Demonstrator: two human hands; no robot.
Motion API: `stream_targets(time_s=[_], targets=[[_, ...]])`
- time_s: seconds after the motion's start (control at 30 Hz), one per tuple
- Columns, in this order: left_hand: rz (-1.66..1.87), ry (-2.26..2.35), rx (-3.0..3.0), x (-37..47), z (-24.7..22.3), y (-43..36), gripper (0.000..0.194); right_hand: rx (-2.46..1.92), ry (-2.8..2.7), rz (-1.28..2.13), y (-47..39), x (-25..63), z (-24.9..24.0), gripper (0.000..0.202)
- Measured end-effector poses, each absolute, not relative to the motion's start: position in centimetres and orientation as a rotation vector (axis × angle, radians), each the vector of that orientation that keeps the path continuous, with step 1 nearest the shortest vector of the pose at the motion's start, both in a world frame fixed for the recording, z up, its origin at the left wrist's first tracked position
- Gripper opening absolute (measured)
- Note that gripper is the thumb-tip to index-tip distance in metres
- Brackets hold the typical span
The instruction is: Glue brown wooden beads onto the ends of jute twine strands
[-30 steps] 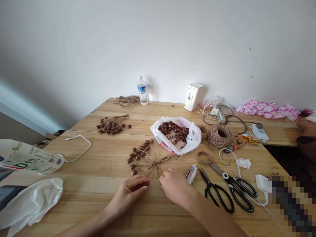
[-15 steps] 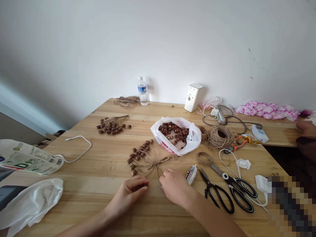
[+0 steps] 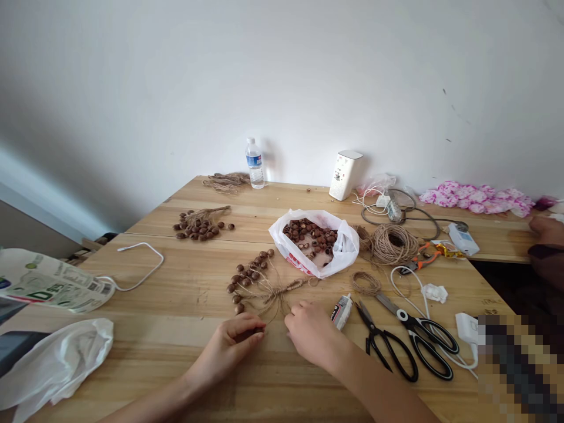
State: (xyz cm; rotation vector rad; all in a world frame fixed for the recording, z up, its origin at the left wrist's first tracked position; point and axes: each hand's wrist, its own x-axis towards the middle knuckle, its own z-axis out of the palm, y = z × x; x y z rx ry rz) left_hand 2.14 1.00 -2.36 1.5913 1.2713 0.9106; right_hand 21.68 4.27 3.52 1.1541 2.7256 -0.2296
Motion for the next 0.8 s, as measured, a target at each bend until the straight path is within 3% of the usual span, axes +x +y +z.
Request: stream_targets(time_s=[0.27,0.67,0.8], targets=[[0.907,1.296,1.74,2.2,-2.4,1.1,0.017,1.153,2.717,-0.246,4.3,21.6,3.5,0.013],[0.877,1.479,2.43,1.6,-3.8,1.2,0.034,1.276,2.783,-0.366,6.1,23.6,5.8,0.015],[0.767,1.588,2.513,1.0,-3.3,1.7,0.028,1.298,2.874,-0.388,8.1,23.6,5.6,0.013]])
